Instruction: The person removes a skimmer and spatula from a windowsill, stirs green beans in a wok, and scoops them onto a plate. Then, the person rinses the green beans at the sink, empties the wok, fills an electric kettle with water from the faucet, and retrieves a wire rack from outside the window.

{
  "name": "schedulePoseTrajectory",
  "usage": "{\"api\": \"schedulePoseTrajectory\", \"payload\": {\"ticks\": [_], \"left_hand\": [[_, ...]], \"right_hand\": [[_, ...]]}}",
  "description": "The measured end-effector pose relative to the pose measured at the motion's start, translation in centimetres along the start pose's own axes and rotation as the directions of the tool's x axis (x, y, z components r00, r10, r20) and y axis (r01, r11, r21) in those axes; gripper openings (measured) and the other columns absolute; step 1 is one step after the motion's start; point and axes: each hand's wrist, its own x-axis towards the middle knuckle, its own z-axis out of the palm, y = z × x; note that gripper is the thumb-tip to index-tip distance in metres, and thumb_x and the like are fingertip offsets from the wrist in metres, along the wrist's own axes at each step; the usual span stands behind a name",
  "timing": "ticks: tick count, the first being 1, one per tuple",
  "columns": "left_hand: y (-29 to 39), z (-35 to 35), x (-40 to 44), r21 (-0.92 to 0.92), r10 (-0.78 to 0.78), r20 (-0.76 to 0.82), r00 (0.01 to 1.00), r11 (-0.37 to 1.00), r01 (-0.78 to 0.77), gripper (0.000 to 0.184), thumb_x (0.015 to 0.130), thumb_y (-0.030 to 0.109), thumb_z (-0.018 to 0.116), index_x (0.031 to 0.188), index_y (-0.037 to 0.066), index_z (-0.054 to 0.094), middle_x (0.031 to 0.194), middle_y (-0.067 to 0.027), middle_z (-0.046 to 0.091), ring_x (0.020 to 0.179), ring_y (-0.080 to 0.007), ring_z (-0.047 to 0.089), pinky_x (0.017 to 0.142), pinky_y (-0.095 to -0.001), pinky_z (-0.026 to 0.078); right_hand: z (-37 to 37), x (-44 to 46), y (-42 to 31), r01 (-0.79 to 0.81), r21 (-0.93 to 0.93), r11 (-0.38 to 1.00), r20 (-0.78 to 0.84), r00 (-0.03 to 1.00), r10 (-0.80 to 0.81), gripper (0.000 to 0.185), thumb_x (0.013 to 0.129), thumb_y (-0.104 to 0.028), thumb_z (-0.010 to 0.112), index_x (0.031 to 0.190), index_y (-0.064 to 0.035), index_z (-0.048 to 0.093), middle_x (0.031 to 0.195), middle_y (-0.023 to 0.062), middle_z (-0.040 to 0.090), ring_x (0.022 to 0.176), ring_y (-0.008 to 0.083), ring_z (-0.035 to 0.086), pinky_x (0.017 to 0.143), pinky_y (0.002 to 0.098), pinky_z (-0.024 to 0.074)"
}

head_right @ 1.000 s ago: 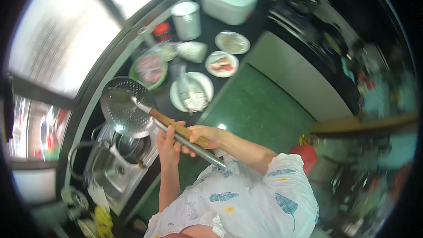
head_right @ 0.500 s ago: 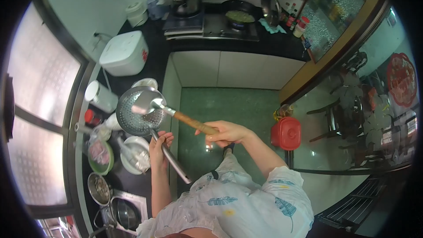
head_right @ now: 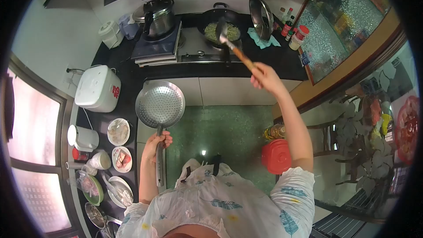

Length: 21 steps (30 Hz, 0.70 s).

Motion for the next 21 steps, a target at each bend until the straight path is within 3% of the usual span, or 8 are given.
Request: {"api": "schedulePoseTrajectory", "payload": {"ticks": [3,5,7,9,11,12,19,21], "left_hand": [[1.8,0.1,3.4,0.063,0.003,0.042,0.999,0.998,-0.005,0.023,0.088,0.008,0.051,0.108,-0.003,0.055,0.091,-0.0136,0.065,0.082,-0.0181,0.064,0.073,-0.0263,0.049],[3.4,0.1,5.5,0.109,-0.007,0.036,0.999,0.994,0.003,0.023,0.088,0.008,0.05,0.107,-0.003,0.055,0.091,-0.0136,0.065,0.081,-0.0181,0.064,0.073,-0.0266,0.049],[4.0,-0.3,7.8,0.134,-0.005,0.064,0.998,0.991,-0.004,0.022,0.088,0.008,0.05,0.107,-0.003,0.055,0.091,-0.0137,0.065,0.081,-0.0185,0.063,0.073,-0.0267,0.048],[4.8,-1.4,10.7,0.149,0.02,0.131,0.991,0.988,-0.04,0.022,0.088,0.007,0.049,0.107,-0.003,0.055,0.091,-0.014,0.065,0.082,-0.0191,0.063,0.073,-0.0268,0.048],[6.2,-1.8,13.1,0.172,-0.014,0.123,0.992,0.985,-0.007,0.022,0.088,0.006,0.048,0.107,-0.003,0.055,0.091,-0.0149,0.065,0.083,-0.0202,0.064,0.074,-0.0277,0.049],[6.5,-1.8,14.0,0.176,-0.035,0.116,0.993,0.984,0.014,0.022,0.088,0.006,0.048,0.107,-0.003,0.055,0.091,-0.0154,0.065,0.084,-0.0208,0.064,0.075,-0.0282,0.049],[10.1,-2.7,21.4,0.15,-0.151,0.187,0.971,0.981,0.124,0.022,0.089,0.006,0.049,0.109,-0.003,0.055,0.093,-0.0171,0.065,0.087,-0.0227,0.065,0.079,-0.0318,0.05],[11.0,-2.8,22.6,0.148,-0.156,0.233,0.96,0.981,0.124,0.022,0.089,0.006,0.049,0.109,-0.003,0.054,0.093,-0.0167,0.065,0.087,-0.0227,0.065,0.08,-0.0322,0.05]], "right_hand": [[-3.5,8.5,-0.6,-0.106,-0.541,0.834,-0.14,0.99,0.035,0.022,0.091,-0.023,0.051,0.107,-0.0084,0.056,0.077,0.0077,0.065,0.07,0.016,0.065,0.059,0.033,0.0495],[-4.9,13.7,-2.2,-0.082,-0.881,0.466,-0.2,0.957,-0.209,0.019,0.088,-0.025,0.054,0.1,-0.0133,0.063,0.085,0.0111,0.068,0.082,0.0316,0.066,0.071,0.0449,0.0499],[-5.8,19.0,-3.4,-0.055,-0.972,0.23,-0.106,0.971,-0.215,0.018,0.086,-0.022,0.056,0.099,-0.0154,0.066,0.091,0.0099,0.069,0.085,0.0311,0.066,0.073,0.0448,0.0515],[-6.7,24.3,-1.8,0.123,-0.979,0.165,0.055,0.928,-0.368,0.02,0.083,-0.026,0.061,0.098,-0.016,0.069,0.089,0.0083,0.069,0.079,0.0293,0.067,0.07,0.0423,0.0528],[-4.7,26.6,-7.2,0.024,-0.992,0.127,0.036,0.994,0.101,0.024,0.08,-0.026,0.065,0.102,-0.0159,0.07,0.088,0.0072,0.07,0.076,0.0264,0.068,0.067,0.0389,0.0538],[-4.1,27.9,-9.3,-0.013,-0.996,0.091,0.019,0.941,0.338,0.027,0.078,-0.026,0.067,0.103,-0.0159,0.07,0.087,0.0066,0.07,0.074,0.0249,0.069,0.066,0.0372,0.0542],[-4.0,40.8,-5.2,0.014,-0.969,0.247,0.174,0.747,0.641,0.047,0.072,-0.051,0.073,0.099,-0.0128,0.072,0.087,0.0068,0.069,0.074,0.0199,0.068,0.063,0.0333,0.0547],[-2.5,42.0,-3.3,0.072,-0.994,0.08,0.104,0.827,0.552,0.058,0.071,-0.062,0.069,0.1,-0.012,0.071,0.089,0.0069,0.07,0.074,0.021,0.068,0.063,0.0348,0.0547]]}}
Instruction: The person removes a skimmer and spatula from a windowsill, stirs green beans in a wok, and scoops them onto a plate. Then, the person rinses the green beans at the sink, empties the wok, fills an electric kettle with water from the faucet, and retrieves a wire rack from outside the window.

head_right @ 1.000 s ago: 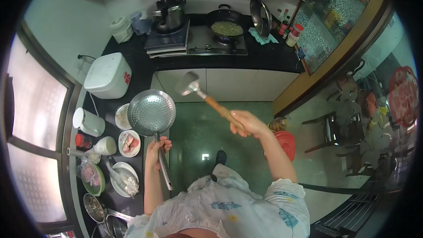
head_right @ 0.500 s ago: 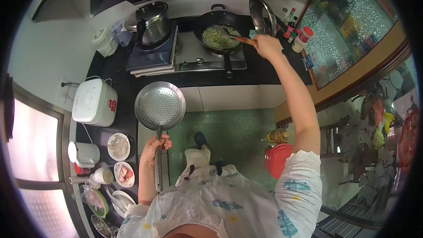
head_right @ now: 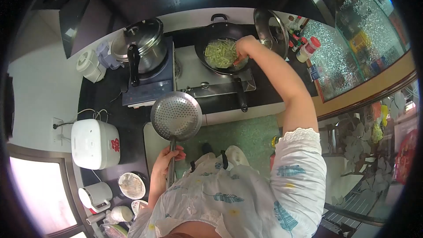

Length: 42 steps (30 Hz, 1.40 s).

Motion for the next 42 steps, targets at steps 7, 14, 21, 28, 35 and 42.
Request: {"api": "schedulePoseTrajectory", "payload": {"ticks": [7,14,21,28,35,42], "left_hand": [[2.7,-0.4,2.4,0.032,-0.011,0.062,0.998,0.999,0.009,0.022,0.089,0.004,0.049,0.109,-0.003,0.055,0.093,-0.0159,0.066,0.087,-0.0224,0.065,0.081,-0.0329,0.05],[2.9,-0.1,4.1,0.051,-0.02,0.054,0.998,0.999,0.017,0.024,0.089,0.007,0.051,0.109,-0.004,0.055,0.093,-0.0157,0.066,0.087,-0.0221,0.065,0.081,-0.0323,0.05],[2.6,1.4,4.2,0.01,0.008,0.003,1.0,1.0,-0.008,0.027,0.086,0.01,0.052,0.11,-0.004,0.055,0.092,-0.0159,0.066,0.087,-0.0222,0.064,0.081,-0.0318,0.049],[2.4,2.5,4.8,0.055,0.017,-0.055,0.998,0.998,-0.014,0.028,0.086,0.008,0.046,0.11,-0.003,0.054,0.096,-0.0167,0.066,0.088,-0.0217,0.064,0.083,-0.032,0.048],[2.3,4.0,6.3,0.011,0.028,-0.028,0.999,1.0,-0.028,0.029,0.085,0.008,0.046,0.111,-0.003,0.053,0.096,-0.0169,0.066,0.09,-0.0225,0.063,0.084,-0.0322,0.047],[2.5,5.6,6.2,-0.012,0.056,-0.038,0.998,0.998,-0.056,0.029,0.085,0.008,0.046,0.111,-0.003,0.053,0.095,-0.0168,0.066,0.089,-0.023,0.063,0.083,-0.0319,0.047]], "right_hand": [[-3.7,-0.2,2.4,-0.117,0.071,0.991,-0.196,0.972,0.129,0.045,0.072,-0.06,0.068,0.09,-0.0199,0.074,0.076,0.0027,0.069,0.072,0.0173,0.068,0.068,0.0334,0.0534],[0.0,2.4,5.7,-0.257,-0.504,0.824,-0.253,0.957,0.144,0.025,0.078,-0.028,0.067,0.095,-0.0097,0.073,0.093,0.0054,0.071,0.087,0.0236,0.068,0.067,0.0367,0.0534],[3.8,6.5,5.9,-0.306,-0.347,0.887,-0.511,0.854,0.095,0.017,0.083,-0.016,0.059,0.09,-0.0115,0.073,0.097,0.009,0.07,0.088,0.0261,0.068,0.071,0.039,0.0547],[-0.1,0.0,5.3,0.053,-0.223,0.973,-0.431,0.89,-0.147,0.031,0.077,-0.051,0.063,0.082,-0.0227,0.074,0.081,0.0075,0.07,0.082,0.024,0.068,0.07,0.0356,0.0528],[0.1,0.3,0.2,0.087,-0.354,0.931,-0.221,0.96,-0.174,0.067,0.066,-0.071,0.063,0.09,-0.0094,0.073,0.088,0.0071,0.07,0.083,0.025,0.068,0.068,0.0359,0.0526],[-1.0,2.4,4.2,-0.055,-0.07,0.996,-0.297,0.954,0.032,0.044,0.081,-0.051,0.062,0.089,-0.0096,0.072,0.075,0.0058,0.069,0.075,0.0212,0.069,0.068,0.0338,0.053]]}}
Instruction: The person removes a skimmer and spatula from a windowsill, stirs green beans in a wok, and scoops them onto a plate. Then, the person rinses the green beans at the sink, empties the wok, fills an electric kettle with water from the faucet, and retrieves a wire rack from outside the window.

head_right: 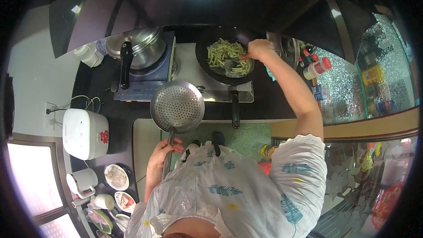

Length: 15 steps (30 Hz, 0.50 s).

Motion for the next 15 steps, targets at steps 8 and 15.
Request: {"api": "schedulePoseTrajectory", "payload": {"ticks": [8,15], "left_hand": [[0.2,0.5,-0.1,-0.021,-0.016,-0.06,0.998,1.0,0.015,0.03,0.083,0.006,0.047,0.11,-0.002,0.055,0.092,-0.0144,0.066,0.088,-0.0215,0.063,0.081,-0.0308,0.045],[0.8,0.9,-0.2,-0.003,-0.003,-0.067,0.998,1.0,0.002,0.028,0.084,0.006,0.046,0.11,-0.003,0.053,0.095,-0.0167,0.065,0.09,-0.0233,0.063,0.086,-0.0338,0.047]], "right_hand": [[-4.5,-2.7,-3.5,0.21,0.245,0.947,0.136,0.959,-0.248,0.055,0.078,-0.065,0.058,0.076,-0.0119,0.068,0.056,0.003,0.062,0.061,0.0181,0.065,0.064,0.0348,0.0512],[-2.4,7.4,-5.1,0.072,0.074,0.995,-0.165,0.985,-0.059,0.056,0.079,-0.06,0.061,0.094,-0.0069,0.069,0.087,0.0113,0.069,0.085,0.0267,0.067,0.073,0.0428,0.0521]]}}
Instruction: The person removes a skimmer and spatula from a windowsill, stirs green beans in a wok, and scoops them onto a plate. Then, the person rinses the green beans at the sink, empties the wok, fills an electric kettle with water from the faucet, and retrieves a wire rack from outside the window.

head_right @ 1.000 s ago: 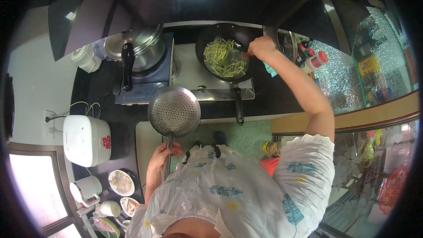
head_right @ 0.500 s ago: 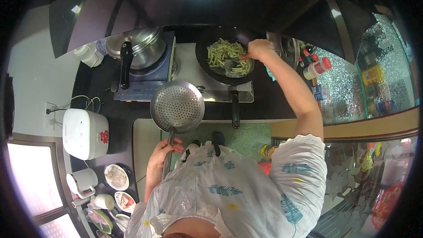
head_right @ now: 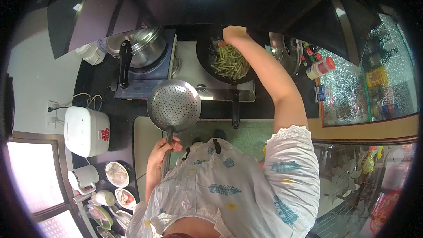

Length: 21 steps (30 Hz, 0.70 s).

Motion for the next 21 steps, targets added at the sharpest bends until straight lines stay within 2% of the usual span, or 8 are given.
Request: {"api": "schedulePoseTrajectory", "payload": {"ticks": [2,5,6,9,13,16,18,21], "left_hand": [[-0.2,-0.1,0.0,0.008,0.0,0.005,1.0,1.0,0.0,0.028,0.085,0.005,0.046,0.11,-0.003,0.053,0.096,-0.0176,0.065,0.092,-0.024,0.063,0.088,-0.0351,0.048],[-0.4,-0.2,0.2,0.004,-0.016,0.002,1.0,1.0,0.016,0.028,0.085,0.006,0.046,0.11,-0.003,0.053,0.095,-0.0173,0.065,0.092,-0.0235,0.063,0.087,-0.0345,0.048],[-0.3,-0.1,0.2,0.002,-0.027,-0.002,1.0,1.0,0.027,0.028,0.085,0.006,0.046,0.11,-0.002,0.053,0.095,-0.0172,0.065,0.091,-0.0233,0.063,0.087,-0.0342,0.048],[-0.1,-0.1,0.5,0.01,-0.049,0.004,0.999,0.999,0.049,0.028,0.084,0.006,0.046,0.11,-0.002,0.053,0.095,-0.0169,0.066,0.091,-0.023,0.063,0.086,-0.0336,0.048],[-0.1,-0.2,1.1,0.027,-0.057,0.008,0.998,0.998,0.057,0.028,0.084,0.007,0.047,0.11,-0.001,0.054,0.095,-0.0169,0.065,0.09,-0.0229,0.063,0.086,-0.0331,0.047],[0.3,0.3,1.4,0.003,-0.057,0.028,0.998,0.998,0.057,0.028,0.085,0.007,0.046,0.11,-0.001,0.054,0.096,-0.0169,0.065,0.091,-0.0225,0.063,0.087,-0.0326,0.047],[0.8,0.9,1.5,-0.007,-0.048,0.013,0.999,0.999,0.048,0.03,0.083,0.008,0.046,0.11,-0.002,0.055,0.094,-0.0161,0.065,0.09,-0.0216,0.063,0.085,-0.0308,0.046],[1.0,1.3,1.3,-0.011,-0.034,0.002,0.999,0.999,0.034,0.032,0.082,0.009,0.047,0.11,-0.002,0.055,0.093,-0.016,0.065,0.089,-0.0214,0.063,0.085,-0.0302,0.046]], "right_hand": [[1.7,0.7,1.9,0.008,0.021,1.0,-0.144,0.99,-0.005,0.054,0.083,-0.056,0.058,0.097,-0.0048,0.069,0.078,0.0103,0.069,0.07,0.0264,0.068,0.068,0.0412,0.0534],[-1.0,-1.9,3.2,-0.276,0.221,0.935,0.302,0.931,0.204,0.049,0.084,-0.053,0.059,0.098,-0.0071,0.068,0.081,0.0094,0.07,0.067,0.0239,0.068,0.063,0.0382,0.0529],[-1.5,-3.6,3.7,-0.222,0.159,0.962,0.284,0.944,0.171,0.043,0.086,-0.048,0.059,0.096,-0.0073,0.067,0.068,0.0061,0.065,0.05,0.0193,0.061,0.053,0.0341,0.0494],[0.7,-4.5,8.7,-0.372,0.431,0.822,0.366,0.905,0.218,0.04,0.086,-0.045,0.059,0.086,-0.0057,0.066,0.06,0.0052,0.057,0.044,0.0157,0.052,0.047,0.0317,0.0441],[0.3,-6.5,13.0,-0.148,0.36,0.921,0.352,0.936,0.013,0.048,0.09,-0.041,0.052,0.062,-0.0024,0.055,0.047,0.007,0.051,0.041,0.0161,0.053,0.036,0.0307,0.0409],[-0.6,-8.2,10.8,-0.137,0.119,0.983,0.229,0.967,0.107,0.052,0.087,-0.048,0.052,0.063,-0.003,0.059,0.049,0.0081,0.053,0.046,0.0185,0.057,0.046,0.0345,0.0458],[1.3,-7.5,9.4,-0.089,-0.018,0.996,0.093,0.992,0.09,0.063,0.081,-0.064,0.057,0.062,-0.0042,0.064,0.051,0.0076,0.055,0.052,0.0209,0.061,0.06,0.0358,0.0507],[3.8,-6.0,7.7,-0.187,0.191,0.964,0.161,0.974,0.157,0.066,0.079,-0.069,0.055,0.065,-0.0051,0.067,0.053,0.0084,0.058,0.058,0.0243,0.065,0.068,0.0377,0.0522]]}}
